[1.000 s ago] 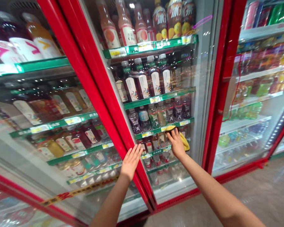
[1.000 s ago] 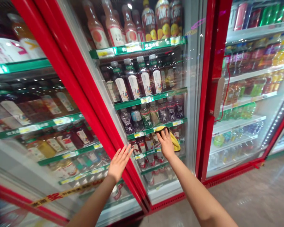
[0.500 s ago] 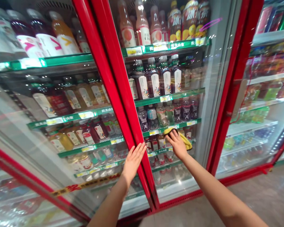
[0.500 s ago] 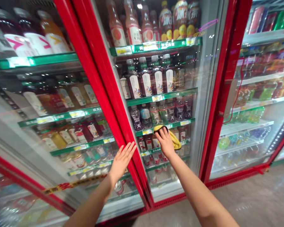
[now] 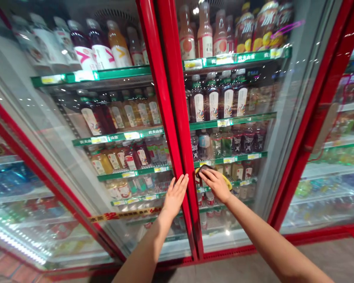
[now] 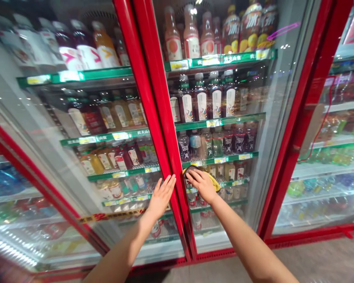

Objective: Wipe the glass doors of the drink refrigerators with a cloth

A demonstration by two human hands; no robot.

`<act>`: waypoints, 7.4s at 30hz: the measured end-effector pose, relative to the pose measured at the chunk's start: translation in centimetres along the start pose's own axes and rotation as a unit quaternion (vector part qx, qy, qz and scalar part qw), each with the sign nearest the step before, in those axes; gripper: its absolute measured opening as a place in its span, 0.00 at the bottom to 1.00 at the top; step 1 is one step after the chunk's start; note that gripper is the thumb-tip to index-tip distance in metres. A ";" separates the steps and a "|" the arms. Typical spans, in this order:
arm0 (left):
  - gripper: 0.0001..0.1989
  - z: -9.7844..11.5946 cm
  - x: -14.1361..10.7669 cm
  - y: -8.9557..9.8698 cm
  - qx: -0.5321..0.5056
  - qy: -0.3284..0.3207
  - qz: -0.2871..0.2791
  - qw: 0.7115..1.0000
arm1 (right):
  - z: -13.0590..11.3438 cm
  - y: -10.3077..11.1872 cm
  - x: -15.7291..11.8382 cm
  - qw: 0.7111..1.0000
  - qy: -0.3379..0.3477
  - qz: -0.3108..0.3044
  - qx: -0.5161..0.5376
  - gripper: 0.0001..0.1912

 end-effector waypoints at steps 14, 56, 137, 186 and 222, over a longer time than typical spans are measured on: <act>0.40 -6.2 1.4 7.1 -0.005 0.102 0.041 0.994 | -4.8 9.1 15.5 0.992 0.092 0.064 -0.055 0.27; 0.40 2.0 1.4 -0.5 -0.075 0.054 0.015 0.996 | -0.8 2.7 8.8 0.998 0.031 0.044 -0.046 0.22; 0.46 7.6 20.7 2.9 -0.034 0.045 0.024 0.998 | 20.0 5.7 -1.4 0.994 -0.048 0.100 0.014 0.31; 0.55 11.4 32.8 0.2 -0.057 -0.067 0.019 0.996 | 41.5 10.9 -9.2 0.882 -0.359 0.294 0.078 0.40; 0.55 11.5 32.8 -0.4 -0.058 -0.075 0.008 0.995 | 38.4 15.4 -2.0 0.953 -0.214 0.212 0.008 0.31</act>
Point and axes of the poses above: each hand's wrist, its own x-axis towards the middle knuckle, its own y-axis out of the back of the hand, z = x × y, the point moved 9 cm from there along x, towards the middle knuckle, and after that the axes turned 12 degrees about -y, right-handed, at the moved point
